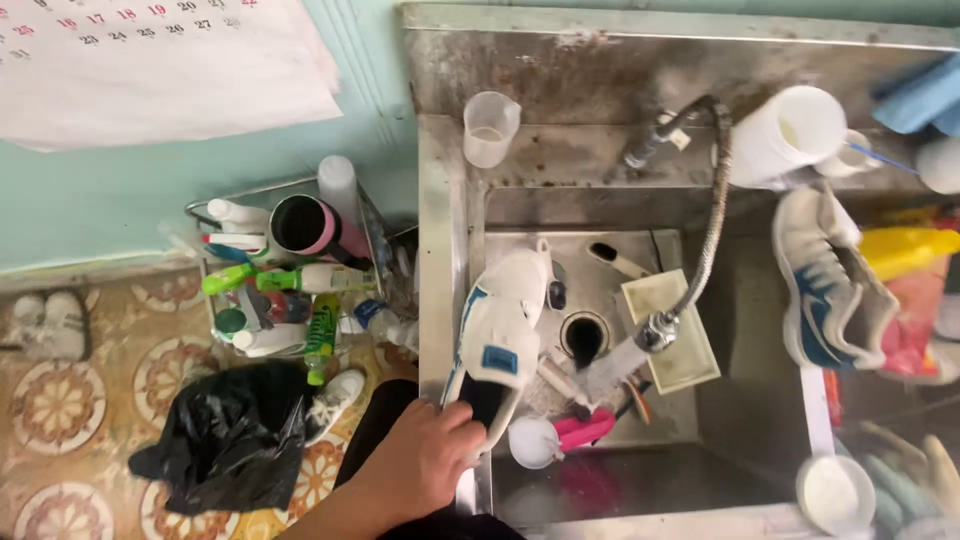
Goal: The person scrubs a white sneaker with a toothbrush and rinses it under a running tap. They then rinse a grey sneaker and place it in a green bucket. Finally, the person scrubs a blue and white sneaker with a toothbrush and rinses it under the tap.
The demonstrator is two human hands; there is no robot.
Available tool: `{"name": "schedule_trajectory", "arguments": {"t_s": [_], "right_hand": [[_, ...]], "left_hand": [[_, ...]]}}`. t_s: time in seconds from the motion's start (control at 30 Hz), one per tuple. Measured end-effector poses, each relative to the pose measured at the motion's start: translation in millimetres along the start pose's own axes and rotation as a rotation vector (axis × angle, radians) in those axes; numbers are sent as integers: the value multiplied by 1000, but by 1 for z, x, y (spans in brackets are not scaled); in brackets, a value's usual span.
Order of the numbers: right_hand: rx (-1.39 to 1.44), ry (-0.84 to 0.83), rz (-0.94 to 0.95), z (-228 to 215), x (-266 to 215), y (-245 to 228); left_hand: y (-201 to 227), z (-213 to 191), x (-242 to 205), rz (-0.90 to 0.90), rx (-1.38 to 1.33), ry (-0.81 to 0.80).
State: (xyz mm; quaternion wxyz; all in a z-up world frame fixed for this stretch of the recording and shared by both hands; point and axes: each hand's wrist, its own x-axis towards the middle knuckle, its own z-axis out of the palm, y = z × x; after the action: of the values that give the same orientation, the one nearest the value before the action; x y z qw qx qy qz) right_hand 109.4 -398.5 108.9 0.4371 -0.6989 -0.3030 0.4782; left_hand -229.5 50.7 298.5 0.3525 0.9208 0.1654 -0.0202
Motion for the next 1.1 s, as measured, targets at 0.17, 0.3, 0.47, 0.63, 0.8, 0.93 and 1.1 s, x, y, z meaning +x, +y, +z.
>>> {"name": "schedule_trajectory", "arguments": {"t_s": [0.17, 0.3, 0.47, 0.63, 0.8, 0.93, 1.1], "right_hand": [[73, 85, 26, 39, -25, -55], [123, 156, 45, 127, 3, -156], [942, 86, -12, 189, 79, -248], [956, 100, 124, 184, 141, -189], [918, 266, 177, 157, 179, -171], [810, 521, 25, 130, 197, -169], [767, 647, -19, 115, 201, -174]], "left_hand": [[20, 14, -7, 0, -370, 261], [37, 25, -15, -34, -1008, 178], [37, 67, -9, 53, -1154, 94], [25, 109, 23, -166, -1191, 5], [23, 134, 77, -319, -1136, 39], [-4, 171, 129, -357, -1087, 224], [-29, 205, 174, -308, -1098, 314]]}}
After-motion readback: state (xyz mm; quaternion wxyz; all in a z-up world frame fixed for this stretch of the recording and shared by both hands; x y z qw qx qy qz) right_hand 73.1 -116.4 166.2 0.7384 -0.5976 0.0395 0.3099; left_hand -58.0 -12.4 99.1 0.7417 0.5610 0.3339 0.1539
